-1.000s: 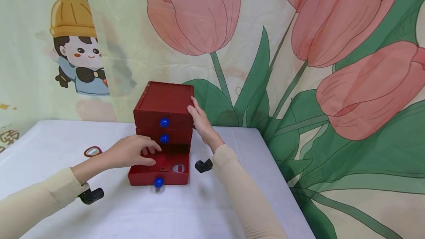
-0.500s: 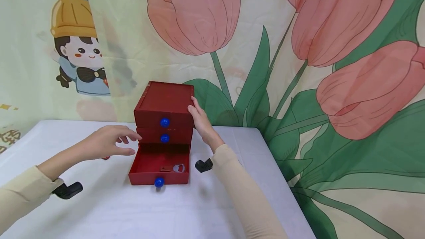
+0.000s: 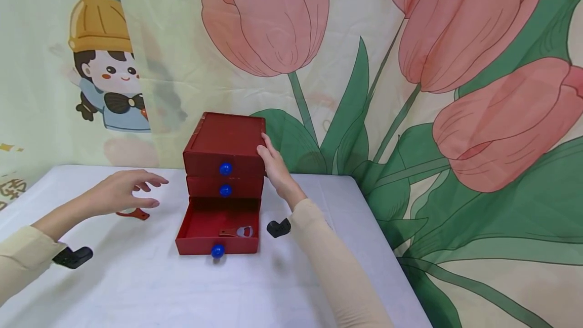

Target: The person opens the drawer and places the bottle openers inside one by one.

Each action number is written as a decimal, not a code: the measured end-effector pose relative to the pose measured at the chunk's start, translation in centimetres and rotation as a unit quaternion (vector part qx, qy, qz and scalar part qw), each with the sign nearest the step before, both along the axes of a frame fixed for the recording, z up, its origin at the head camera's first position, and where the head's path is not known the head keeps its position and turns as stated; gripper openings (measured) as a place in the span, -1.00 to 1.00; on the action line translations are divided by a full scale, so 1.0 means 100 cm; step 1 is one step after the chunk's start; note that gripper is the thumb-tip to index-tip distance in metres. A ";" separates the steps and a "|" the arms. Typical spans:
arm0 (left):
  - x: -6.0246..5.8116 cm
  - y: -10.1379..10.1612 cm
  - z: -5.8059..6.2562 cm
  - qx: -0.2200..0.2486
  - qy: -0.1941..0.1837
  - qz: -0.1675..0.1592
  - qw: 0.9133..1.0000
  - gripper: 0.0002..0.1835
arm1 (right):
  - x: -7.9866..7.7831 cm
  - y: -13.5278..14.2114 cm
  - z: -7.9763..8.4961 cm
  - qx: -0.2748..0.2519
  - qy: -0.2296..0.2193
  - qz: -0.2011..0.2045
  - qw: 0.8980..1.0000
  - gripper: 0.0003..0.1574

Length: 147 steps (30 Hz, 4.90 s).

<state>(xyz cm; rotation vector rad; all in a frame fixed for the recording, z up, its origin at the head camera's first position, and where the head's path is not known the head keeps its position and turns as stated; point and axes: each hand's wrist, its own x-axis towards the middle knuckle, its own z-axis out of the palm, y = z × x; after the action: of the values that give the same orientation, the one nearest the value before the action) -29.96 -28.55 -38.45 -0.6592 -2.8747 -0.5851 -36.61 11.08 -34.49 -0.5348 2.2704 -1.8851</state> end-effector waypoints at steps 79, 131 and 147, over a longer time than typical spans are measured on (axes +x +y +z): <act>0.006 -0.062 -0.051 -0.075 -0.080 -0.064 0.992 -0.70 | -0.001 0.000 -0.002 -0.001 0.011 -0.003 1.000 -0.20; 0.028 0.076 0.016 -0.028 -0.020 -0.144 0.989 -0.61 | -0.006 0.010 0.016 -0.023 -0.058 -0.004 0.998 -0.26; 0.022 0.104 0.008 -0.040 -0.017 -0.160 0.986 -0.68 | -0.007 0.012 0.013 -0.026 -0.059 0.005 0.998 -0.29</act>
<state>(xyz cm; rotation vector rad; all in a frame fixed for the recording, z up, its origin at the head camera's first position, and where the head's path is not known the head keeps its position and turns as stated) -27.74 -18.10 -37.69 -1.1484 -2.8536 -0.5231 -37.34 12.28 -33.19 -0.4276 2.1464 -1.9214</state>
